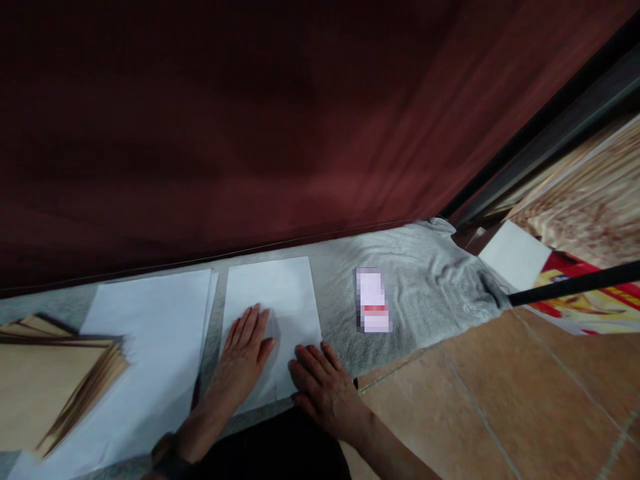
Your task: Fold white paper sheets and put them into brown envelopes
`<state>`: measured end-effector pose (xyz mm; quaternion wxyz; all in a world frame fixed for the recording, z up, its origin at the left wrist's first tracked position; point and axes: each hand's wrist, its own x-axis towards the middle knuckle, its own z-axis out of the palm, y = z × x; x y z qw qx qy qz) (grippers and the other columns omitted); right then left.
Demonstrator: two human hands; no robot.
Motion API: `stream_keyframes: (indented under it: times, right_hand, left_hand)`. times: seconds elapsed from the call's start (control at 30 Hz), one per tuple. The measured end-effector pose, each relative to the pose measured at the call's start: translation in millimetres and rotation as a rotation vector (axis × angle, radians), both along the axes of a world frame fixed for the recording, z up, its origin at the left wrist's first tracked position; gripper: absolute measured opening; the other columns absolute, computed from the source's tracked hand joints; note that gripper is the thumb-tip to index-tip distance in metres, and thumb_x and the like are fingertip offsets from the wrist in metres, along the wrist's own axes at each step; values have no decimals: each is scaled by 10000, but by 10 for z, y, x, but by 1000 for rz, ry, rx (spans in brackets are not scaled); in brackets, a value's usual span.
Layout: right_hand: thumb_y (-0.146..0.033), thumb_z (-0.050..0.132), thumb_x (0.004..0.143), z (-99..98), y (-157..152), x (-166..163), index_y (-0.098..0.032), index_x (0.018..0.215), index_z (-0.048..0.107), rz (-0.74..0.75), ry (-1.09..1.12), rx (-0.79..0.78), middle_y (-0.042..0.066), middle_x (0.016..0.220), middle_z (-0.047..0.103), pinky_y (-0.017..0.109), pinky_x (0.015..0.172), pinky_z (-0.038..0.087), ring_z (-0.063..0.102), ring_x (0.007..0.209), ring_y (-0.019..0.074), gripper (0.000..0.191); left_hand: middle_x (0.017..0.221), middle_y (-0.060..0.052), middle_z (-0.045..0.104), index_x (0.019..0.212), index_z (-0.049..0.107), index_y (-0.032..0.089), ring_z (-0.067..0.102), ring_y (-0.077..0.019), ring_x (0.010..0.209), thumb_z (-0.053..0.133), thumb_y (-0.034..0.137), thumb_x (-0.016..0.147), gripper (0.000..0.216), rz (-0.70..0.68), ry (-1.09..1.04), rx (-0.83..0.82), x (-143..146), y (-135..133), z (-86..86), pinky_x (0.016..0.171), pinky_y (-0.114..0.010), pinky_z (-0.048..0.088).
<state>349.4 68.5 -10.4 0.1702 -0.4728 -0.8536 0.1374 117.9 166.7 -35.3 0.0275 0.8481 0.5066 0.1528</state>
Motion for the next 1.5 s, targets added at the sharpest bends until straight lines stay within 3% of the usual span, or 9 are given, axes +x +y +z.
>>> stream_keyframes:
  times: [0.13, 0.27, 0.47, 0.87, 1.2, 1.5]
  right_hand:
    - [-367, 557, 989, -6, -4, 10, -206, 1529, 374, 2, -2, 9, 107, 1573, 425, 540, 1213, 319, 389, 1450, 280, 593]
    - [-371, 563, 986, -12, -10, 11, -208, 1529, 377, 1, -3, 10, 107, 1568, 432, 541, 1218, 307, 381, 1453, 282, 596]
    - [-380, 586, 973, -7, -10, 17, -205, 1512, 401, 3, 6, 9, 115, 1545, 462, 549, 1217, 295, 402, 1435, 284, 596]
    - [-368, 631, 940, -63, -9, 28, -230, 1487, 428, -14, 35, 30, 103, 1509, 505, 517, 1205, 308, 428, 1406, 256, 600]
    - [-298, 627, 929, -18, 45, 34, -230, 1446, 463, -15, 48, -36, 96, 1480, 528, 518, 1197, 322, 480, 1358, 251, 546]
    - [-164, 509, 964, -121, 24, 265, -251, 1440, 485, -1, 158, 33, 74, 1474, 543, 450, 1139, 439, 484, 1375, 204, 485]
  left_hand:
    - [1581, -100, 413, 1522, 404, 237, 371, -291, 1464, 450, 496, 980, 603, -181, 98, 26, -146, -524, 70, 1232, -532, 192]
    - [1561, -84, 446, 1513, 430, 272, 405, -300, 1442, 485, 522, 955, 614, -263, 163, 70, -305, -818, 183, 1234, -522, 163]
    - [1549, -60, 468, 1489, 463, 301, 463, -264, 1401, 448, 438, 984, 523, -273, 175, 84, -467, -771, 186, 1189, -450, 286]
    - [1508, -56, 521, 1423, 543, 264, 502, -231, 1368, 464, 283, 941, 489, -267, 130, 54, -451, -750, 168, 1174, -382, 340]
    - [1494, -48, 536, 1401, 574, 237, 517, -230, 1363, 370, 8, 820, 656, -201, 253, -14, -467, -774, 39, 1097, -407, 450]
    - [1332, -41, 673, 1325, 632, 260, 652, -212, 1196, 404, 66, 838, 572, -270, 98, -133, -531, -939, 360, 1021, -345, 529]
